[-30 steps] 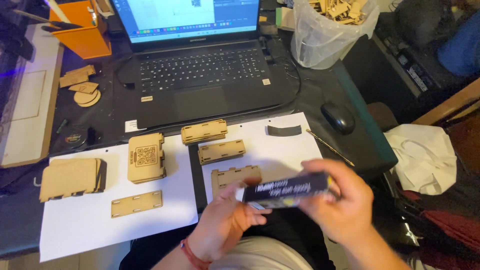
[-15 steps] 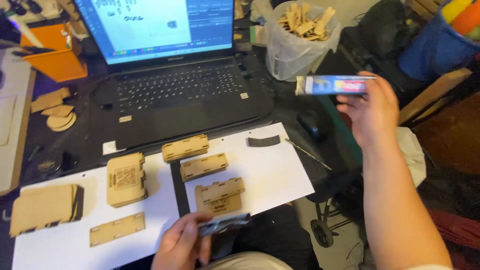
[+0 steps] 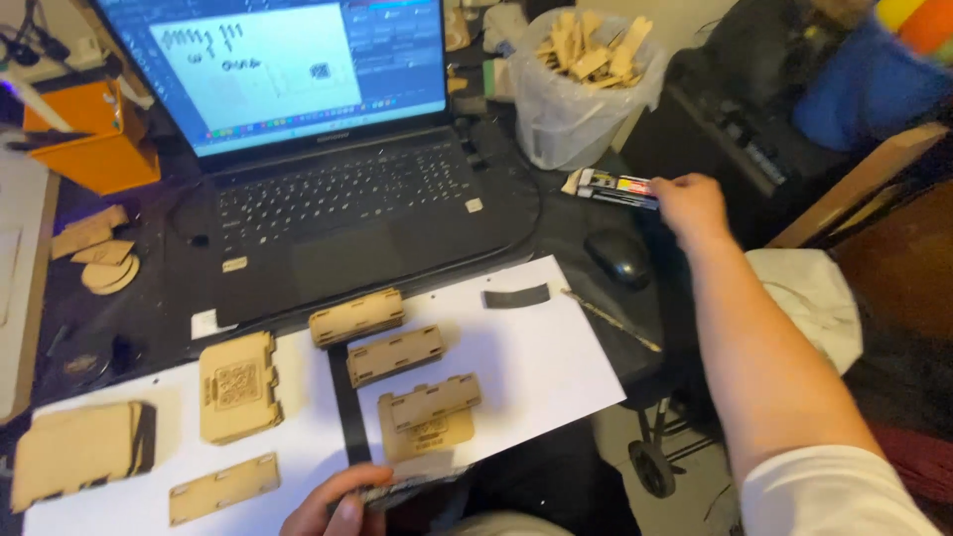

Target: Applying adhesive to the edges of laser-cut wooden components and assembling them into small boxes.

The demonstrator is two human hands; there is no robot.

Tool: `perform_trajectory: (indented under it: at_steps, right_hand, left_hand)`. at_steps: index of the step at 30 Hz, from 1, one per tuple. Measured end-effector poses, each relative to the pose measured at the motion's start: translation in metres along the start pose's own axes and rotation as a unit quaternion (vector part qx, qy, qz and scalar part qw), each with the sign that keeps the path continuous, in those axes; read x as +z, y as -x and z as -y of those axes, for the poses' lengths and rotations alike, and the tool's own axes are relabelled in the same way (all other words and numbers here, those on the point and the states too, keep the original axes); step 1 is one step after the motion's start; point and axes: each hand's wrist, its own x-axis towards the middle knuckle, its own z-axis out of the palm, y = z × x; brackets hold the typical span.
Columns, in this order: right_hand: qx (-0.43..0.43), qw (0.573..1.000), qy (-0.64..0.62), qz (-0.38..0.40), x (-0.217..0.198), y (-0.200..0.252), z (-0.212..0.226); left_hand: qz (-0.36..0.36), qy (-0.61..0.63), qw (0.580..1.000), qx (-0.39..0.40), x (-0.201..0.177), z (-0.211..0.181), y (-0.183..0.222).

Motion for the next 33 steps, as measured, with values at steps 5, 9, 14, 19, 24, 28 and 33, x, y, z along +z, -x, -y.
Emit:
perform_trajectory:
  at_steps: [5,9,14,19,24,28,33]
  right_hand:
    - [-0.533,0.83,0.121,-0.112,-0.008,0.075,-0.004]
    - [-0.464,0.806,0.151,0.336,-0.002,0.253,0.013]
    - [-0.357,0.774,-0.002,0.523,-0.002,0.29,-0.018]
    - [-0.134,0.685,-0.393,0.599,0.006,0.298,-0.069]
    - [-0.013,0.642,-0.573,0.509,0.036,0.336,-0.067]
    - [0.092,0.73,-0.501,0.456,0.039,0.336,-0.065]
    - [0.109,0.763,-0.484,0.415,0.043,0.347,-0.062]
  left_hand:
    - [0.176,-0.165,0.961,0.139,0.022,-0.048,0.016]
    - [0.218,-0.228,0.903,0.291,0.051,-0.086,0.029]
    - [0.161,-0.423,0.671,0.587,0.068,-0.101,0.009]
    - [0.077,-0.465,0.538,0.699,0.067,-0.105,0.004]
    - [0.032,-0.458,0.466,0.756,0.082,-0.11,0.009]
    - [0.025,-0.462,0.452,0.763,0.086,-0.107,0.01]
    - [0.052,-0.423,0.477,0.769,0.086,-0.098,0.009]
